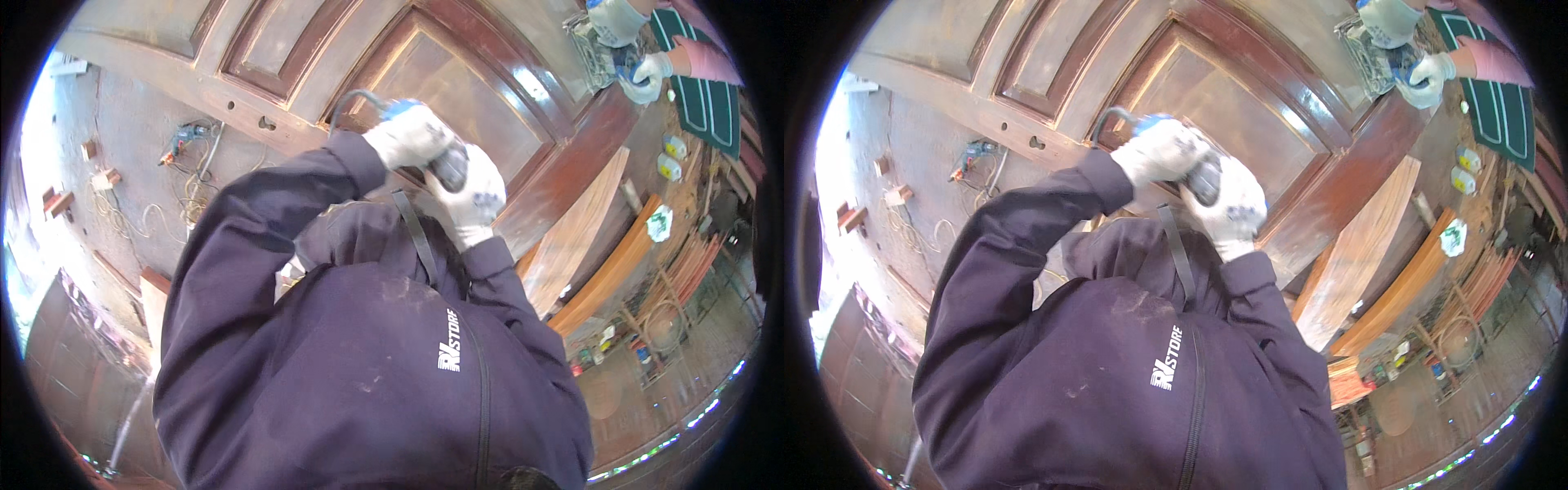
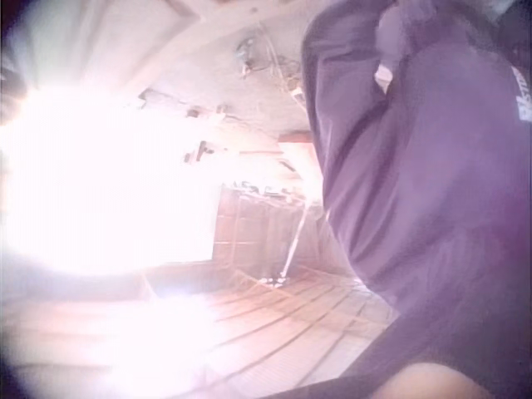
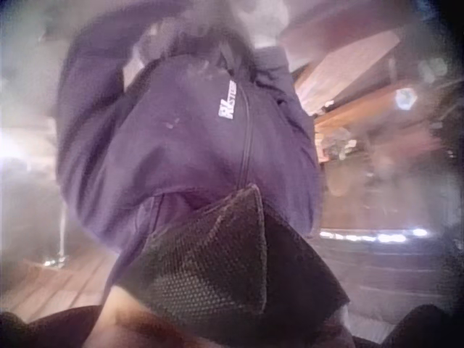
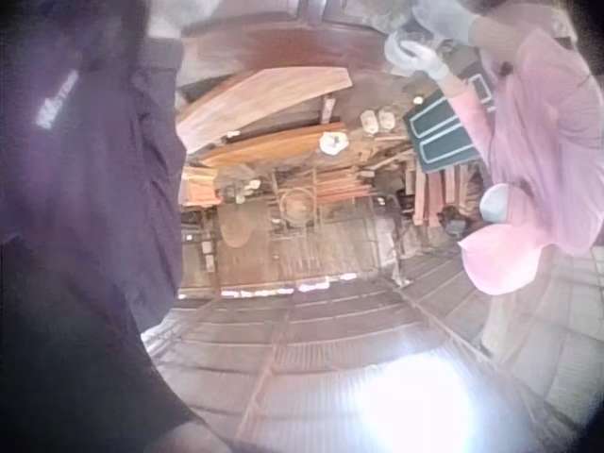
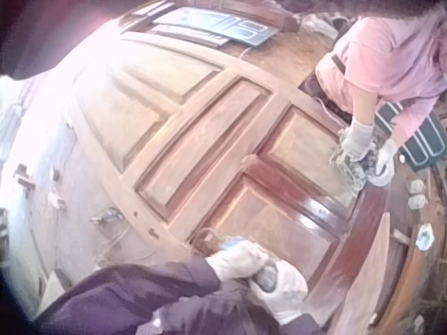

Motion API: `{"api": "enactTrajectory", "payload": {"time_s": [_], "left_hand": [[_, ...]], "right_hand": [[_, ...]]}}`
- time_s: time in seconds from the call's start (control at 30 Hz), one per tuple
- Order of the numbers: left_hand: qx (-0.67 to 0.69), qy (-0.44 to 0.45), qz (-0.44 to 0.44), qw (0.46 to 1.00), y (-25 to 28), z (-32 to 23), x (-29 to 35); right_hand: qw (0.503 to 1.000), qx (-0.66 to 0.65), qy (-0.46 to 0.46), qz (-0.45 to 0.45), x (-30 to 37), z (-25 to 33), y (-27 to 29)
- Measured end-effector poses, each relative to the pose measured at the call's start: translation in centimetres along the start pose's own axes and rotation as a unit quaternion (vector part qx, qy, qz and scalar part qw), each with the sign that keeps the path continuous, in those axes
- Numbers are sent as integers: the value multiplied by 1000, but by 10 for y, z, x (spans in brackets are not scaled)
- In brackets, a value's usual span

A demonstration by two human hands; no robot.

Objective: The person uses an electric sander to smooth the surface of a large wooden door. They move the sander across the panels and edges of the door while another person works nearby.

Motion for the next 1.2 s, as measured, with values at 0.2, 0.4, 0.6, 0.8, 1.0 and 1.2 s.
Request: {"api": "enactTrajectory", "payload": {"time_s": [0.2, 0.4, 0.6, 0.8, 1.0, 1.2], "left_hand": [[-89, 136, 51, 985, 69, 76, 70], [-143, 97, 34, 984, 70, 76, 34], [-69, 31, 9, 997, 0, -21, -18], [-27, 36, 101, 994, -49, -80, -43], [-118, 132, 179, 968, 9, -37, -45], [-118, 105, 179, 971, 42, -31, -29]], "right_hand": [[996, -43, 76, 13, -65, 76, -46], [998, -14, 49, -23, -71, 48, -43], [999, -21, 16, -26, 1, -37, 17], [1000, 6, 10, 1, 52, -84, 48], [997, -64, 22, -39, 4, -62, 33], [995, -70, 24, -71, 4, -43, 2]]}}
Point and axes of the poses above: each hand's wrist, its own x-axis away from the middle knuckle, its own y-axis out of the back of the hand, z = x × y, the point moved 4 cm from there along -x, towards the middle knuckle, and after that the axes turned 6 degrees about -y, right-handed, at the moved point
